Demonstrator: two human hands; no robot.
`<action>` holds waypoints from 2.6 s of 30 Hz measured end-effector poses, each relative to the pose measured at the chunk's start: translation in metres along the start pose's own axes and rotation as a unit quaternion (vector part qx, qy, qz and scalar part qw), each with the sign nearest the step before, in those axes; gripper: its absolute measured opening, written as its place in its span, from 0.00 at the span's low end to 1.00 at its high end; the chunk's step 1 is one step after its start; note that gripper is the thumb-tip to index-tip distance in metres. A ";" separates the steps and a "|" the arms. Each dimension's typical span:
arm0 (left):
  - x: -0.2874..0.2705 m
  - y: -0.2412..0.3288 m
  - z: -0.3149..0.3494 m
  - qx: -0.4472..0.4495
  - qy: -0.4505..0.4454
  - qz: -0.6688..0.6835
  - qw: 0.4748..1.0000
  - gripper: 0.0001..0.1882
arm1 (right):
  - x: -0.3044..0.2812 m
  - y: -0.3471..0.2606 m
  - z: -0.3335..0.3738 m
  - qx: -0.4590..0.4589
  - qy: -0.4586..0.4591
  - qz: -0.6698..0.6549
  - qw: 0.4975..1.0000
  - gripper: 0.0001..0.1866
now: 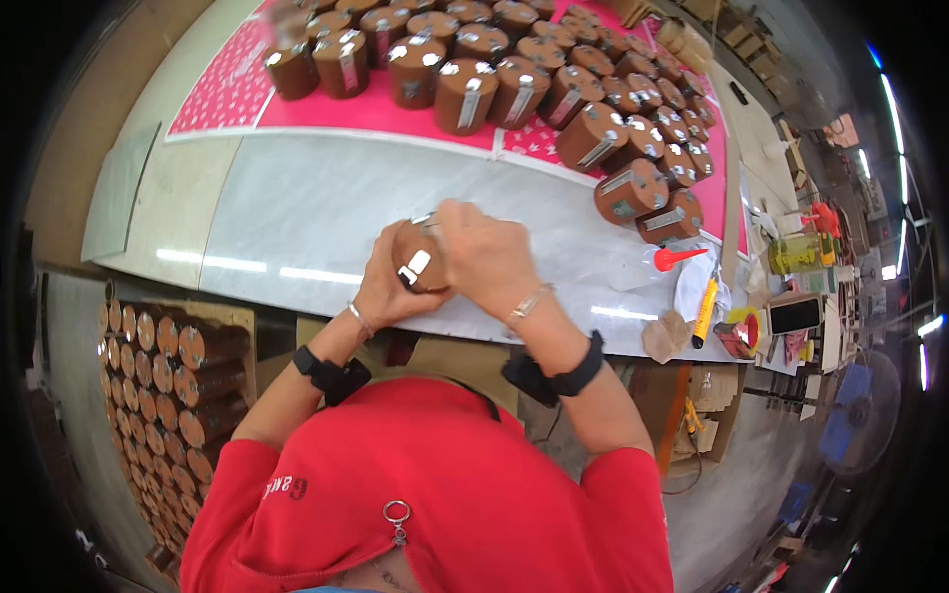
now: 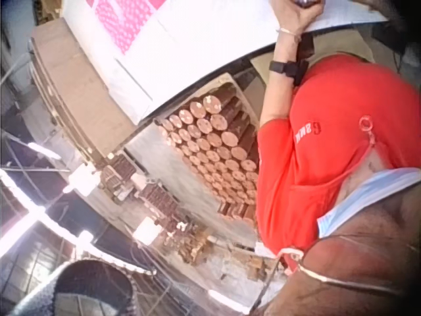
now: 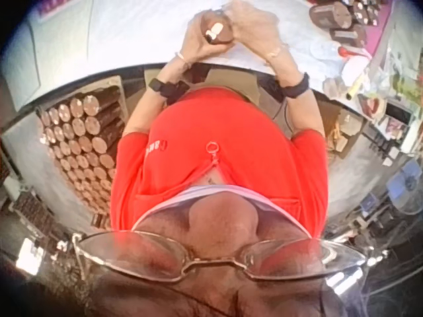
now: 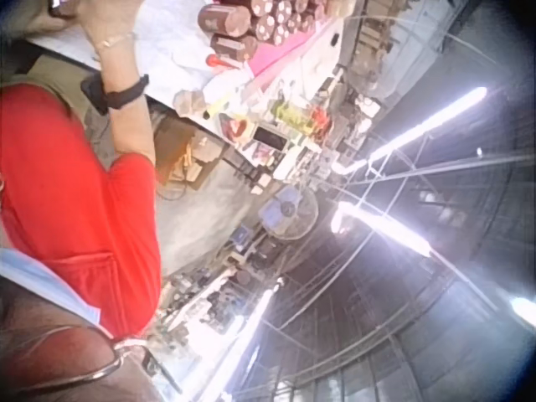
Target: Cleaning and polishing small wooden cylindrical objects using a cloth and liquid.
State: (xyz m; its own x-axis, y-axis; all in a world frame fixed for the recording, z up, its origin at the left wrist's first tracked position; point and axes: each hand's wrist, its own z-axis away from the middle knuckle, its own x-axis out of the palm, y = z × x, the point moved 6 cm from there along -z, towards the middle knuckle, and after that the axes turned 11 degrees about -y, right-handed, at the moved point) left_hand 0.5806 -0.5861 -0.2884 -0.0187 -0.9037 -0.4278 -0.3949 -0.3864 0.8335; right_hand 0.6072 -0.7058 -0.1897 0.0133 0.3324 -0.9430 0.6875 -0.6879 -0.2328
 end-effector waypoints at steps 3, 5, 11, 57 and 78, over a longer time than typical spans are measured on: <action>0.004 -0.016 0.004 -0.010 0.002 0.100 0.995 0.46 | 0.021 -0.013 -0.025 -0.024 -0.010 0.016 1.000 0.10; 0.004 0.001 -0.006 -0.027 -0.056 0.166 0.984 0.44 | 0.035 -0.017 -0.020 -0.053 -0.021 0.028 0.998 0.11; 0.008 -0.024 0.016 -0.064 -0.050 0.090 0.993 0.52 | 0.004 -0.033 0.044 -0.050 -0.008 -0.059 0.997 0.09; -0.011 -0.017 0.017 -0.042 0.007 -0.129 0.991 0.46 | 0.032 -0.011 0.013 0.002 0.094 -0.078 0.992 0.06; -0.014 0.003 -0.001 -0.048 0.016 -0.160 0.986 0.40 | 0.021 0.036 -0.021 0.115 0.056 -0.016 0.992 0.06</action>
State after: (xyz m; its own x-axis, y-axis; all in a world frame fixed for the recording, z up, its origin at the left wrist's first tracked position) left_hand 0.5809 -0.5751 -0.2792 0.1217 -0.7374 -0.6644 -0.2863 -0.6670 0.6878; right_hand 0.6472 -0.7101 -0.2134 0.0834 0.4178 -0.9047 0.5060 -0.7999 -0.3228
